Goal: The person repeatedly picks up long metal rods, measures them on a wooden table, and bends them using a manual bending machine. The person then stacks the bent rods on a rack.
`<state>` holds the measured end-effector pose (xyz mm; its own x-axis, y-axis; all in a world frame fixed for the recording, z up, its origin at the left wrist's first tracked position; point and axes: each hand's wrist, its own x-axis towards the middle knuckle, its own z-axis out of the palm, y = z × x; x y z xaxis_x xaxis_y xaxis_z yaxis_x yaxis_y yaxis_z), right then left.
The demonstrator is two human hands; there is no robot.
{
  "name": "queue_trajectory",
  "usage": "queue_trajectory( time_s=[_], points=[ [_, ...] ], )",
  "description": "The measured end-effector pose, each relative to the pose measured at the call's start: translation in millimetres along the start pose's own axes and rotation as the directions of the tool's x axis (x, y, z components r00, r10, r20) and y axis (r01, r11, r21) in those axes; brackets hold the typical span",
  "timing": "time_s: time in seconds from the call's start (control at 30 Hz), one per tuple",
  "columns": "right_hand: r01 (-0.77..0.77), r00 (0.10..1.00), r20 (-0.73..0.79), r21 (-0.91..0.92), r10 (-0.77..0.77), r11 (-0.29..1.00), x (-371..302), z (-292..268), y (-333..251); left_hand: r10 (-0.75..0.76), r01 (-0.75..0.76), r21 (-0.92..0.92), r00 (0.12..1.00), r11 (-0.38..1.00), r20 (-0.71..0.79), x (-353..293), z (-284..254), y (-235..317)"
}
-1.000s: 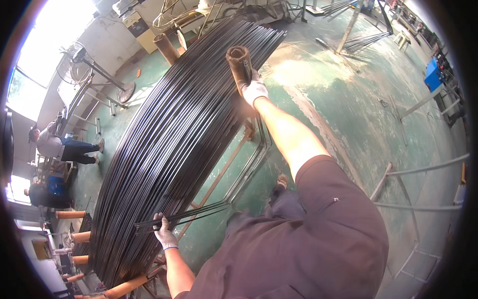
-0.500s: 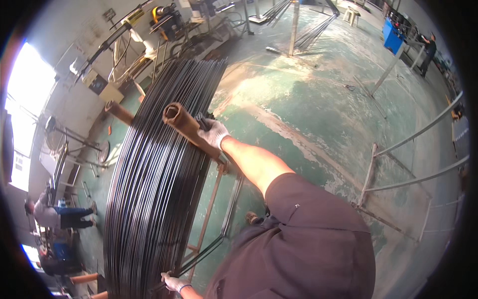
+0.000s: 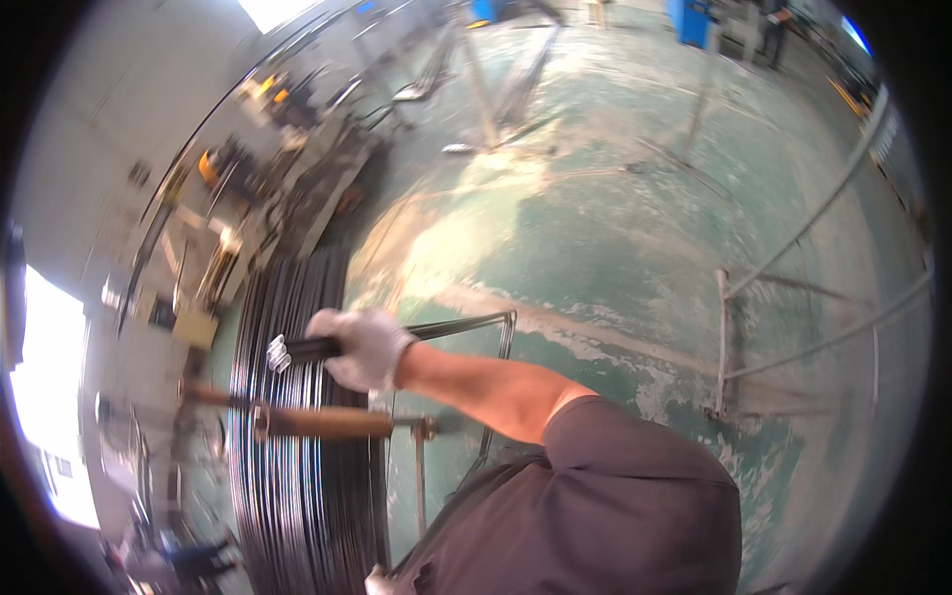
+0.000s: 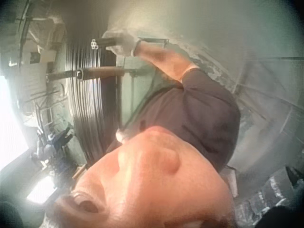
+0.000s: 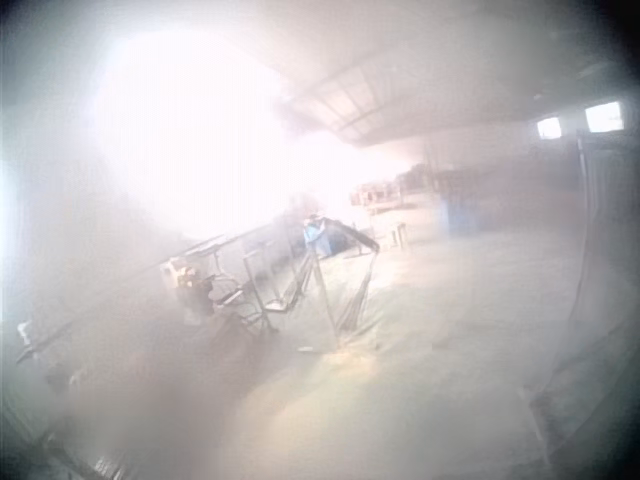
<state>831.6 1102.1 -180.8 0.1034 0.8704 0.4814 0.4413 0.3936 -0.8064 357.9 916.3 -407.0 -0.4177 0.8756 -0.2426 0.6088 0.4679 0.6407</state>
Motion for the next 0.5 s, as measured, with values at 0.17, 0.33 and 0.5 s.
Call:
queue_trajectory(
  time_s=[0.17, 0.33, 0.5],
  points=[
    [0.065, 0.98, 0.198, -0.271, -0.01, 0.96, 57.0, -97.3, -35.6, 0.311, 0.055, -0.636, 0.838, 0.77, 0.449, -49.8, 147.4, 315.2],
    [0.157, 0.974, 0.209, -0.355, -0.085, 0.922, 105.6, -166.2, -19.6, 0.739, -0.473, -0.581, 0.54, 0.663, 0.403, -24.8, 253.8, 540.3],
    [0.261, 0.963, 0.186, -0.454, -0.196, 0.852, 169.8, -218.3, 20.5, 0.886, 0.154, -0.954, 0.357, 0.258, 0.298, -19.3, 396.3, 723.1]
  ],
)
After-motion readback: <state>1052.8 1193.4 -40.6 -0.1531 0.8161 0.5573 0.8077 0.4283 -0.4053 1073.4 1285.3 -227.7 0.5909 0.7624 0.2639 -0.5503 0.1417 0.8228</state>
